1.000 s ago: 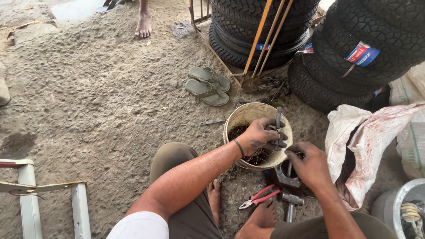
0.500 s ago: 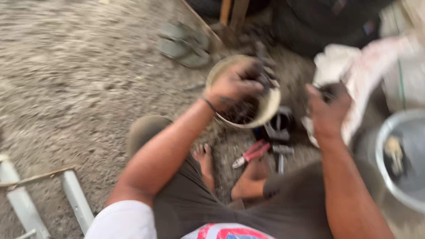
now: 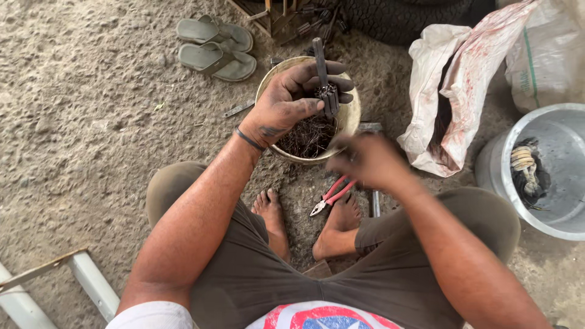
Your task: The person sits on the ground and uses pliers to strip insulation from metal wires. The person repeatedly picks up wire pieces, strips them, and places the resulting wire fragments into a bucket.
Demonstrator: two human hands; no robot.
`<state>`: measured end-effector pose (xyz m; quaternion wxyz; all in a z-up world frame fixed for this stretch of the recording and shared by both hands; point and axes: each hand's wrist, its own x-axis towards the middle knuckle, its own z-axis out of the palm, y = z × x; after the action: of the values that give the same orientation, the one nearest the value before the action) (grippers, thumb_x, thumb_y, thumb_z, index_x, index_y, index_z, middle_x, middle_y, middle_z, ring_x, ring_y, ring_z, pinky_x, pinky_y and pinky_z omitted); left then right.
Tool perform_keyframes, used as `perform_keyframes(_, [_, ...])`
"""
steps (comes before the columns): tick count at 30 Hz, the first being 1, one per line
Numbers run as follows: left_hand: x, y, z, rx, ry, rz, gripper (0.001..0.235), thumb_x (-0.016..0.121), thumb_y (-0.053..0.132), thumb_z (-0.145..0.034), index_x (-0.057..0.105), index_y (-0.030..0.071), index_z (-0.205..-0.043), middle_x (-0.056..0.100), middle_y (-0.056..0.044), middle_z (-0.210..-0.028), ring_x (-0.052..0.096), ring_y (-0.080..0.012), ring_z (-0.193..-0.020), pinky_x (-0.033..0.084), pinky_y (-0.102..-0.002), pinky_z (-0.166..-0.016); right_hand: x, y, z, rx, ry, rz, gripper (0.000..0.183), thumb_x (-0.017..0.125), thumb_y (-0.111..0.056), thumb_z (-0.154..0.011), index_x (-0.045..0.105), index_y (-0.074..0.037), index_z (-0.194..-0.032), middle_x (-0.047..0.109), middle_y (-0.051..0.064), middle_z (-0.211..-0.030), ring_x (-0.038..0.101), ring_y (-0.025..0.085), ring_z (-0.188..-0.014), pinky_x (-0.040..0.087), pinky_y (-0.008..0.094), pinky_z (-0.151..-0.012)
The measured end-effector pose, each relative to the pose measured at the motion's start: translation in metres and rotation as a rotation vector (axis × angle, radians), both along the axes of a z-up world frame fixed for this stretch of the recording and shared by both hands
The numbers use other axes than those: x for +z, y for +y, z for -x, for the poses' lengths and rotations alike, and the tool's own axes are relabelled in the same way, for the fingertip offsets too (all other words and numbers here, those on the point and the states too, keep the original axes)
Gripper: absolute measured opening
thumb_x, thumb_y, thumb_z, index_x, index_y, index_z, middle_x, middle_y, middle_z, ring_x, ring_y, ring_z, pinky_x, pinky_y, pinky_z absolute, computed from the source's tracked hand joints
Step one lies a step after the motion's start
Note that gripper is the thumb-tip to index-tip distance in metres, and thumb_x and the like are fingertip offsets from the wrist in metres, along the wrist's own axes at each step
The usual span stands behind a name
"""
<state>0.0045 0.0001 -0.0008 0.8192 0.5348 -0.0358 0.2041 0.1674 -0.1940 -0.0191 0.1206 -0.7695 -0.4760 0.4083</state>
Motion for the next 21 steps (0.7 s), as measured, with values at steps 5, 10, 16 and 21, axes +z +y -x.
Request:
perform_keyframes(5, [0.002, -0.008, -0.027, 0.199, 0.136, -0.113, 0.050, 0.073, -0.003, -0.098, 0.058, 0.004, -0.145, 0.072, -0.009, -0.127, 0.070, -0.0165, -0.116, 0.059, -0.034, -0.105, -0.137, -0.024, 0.046, 0.679, -0.214, 0.257, 0.044, 0.084, -0.032, -0.078, 0.071, -0.010, -0.113, 0.073, 0.015, -0.106, 0.070, 0.035, -0.102, 0.056, 0.048, -0.088])
perform_keyframes(10, [0.012, -0.012, -0.040, 0.244, 0.098, -0.206, 0.052, 0.081, 0.004, -0.095, 0.060, 0.007, -0.142, 0.073, -0.005, -0.126, 0.071, -0.0134, -0.115, 0.062, -0.034, -0.103, -0.256, -0.039, 0.052, 0.663, -0.448, 0.197, 0.030, 0.074, -0.018, -0.083, 0.073, -0.010, -0.112, 0.071, 0.016, -0.118, 0.063, 0.036, -0.118, 0.045, 0.057, -0.103])
perform_keyframes(16, [-0.002, 0.004, -0.020, 0.279, 0.160, -0.229, 0.052, 0.085, 0.009, -0.093, 0.063, 0.008, -0.140, 0.072, -0.004, -0.123, 0.070, -0.0121, -0.113, 0.063, -0.031, -0.101, -0.318, -0.049, 0.041, 0.615, -0.581, 0.289, 0.032, 0.061, -0.021, -0.092, 0.069, -0.015, -0.122, 0.057, 0.014, -0.140, 0.045, 0.041, -0.136, 0.028, 0.075, -0.108])
perform_keyframes(21, [0.001, 0.003, -0.029, 0.468, 0.144, -0.446, 0.054, 0.089, 0.010, -0.090, 0.064, 0.007, -0.137, 0.070, -0.006, -0.124, 0.067, -0.0145, -0.113, 0.059, -0.031, -0.097, -0.309, -0.054, 0.032, 0.560, -0.598, 0.144, 0.039, 0.062, -0.035, -0.094, 0.066, -0.017, -0.128, 0.062, 0.010, -0.135, 0.050, 0.033, -0.132, 0.033, 0.065, -0.109])
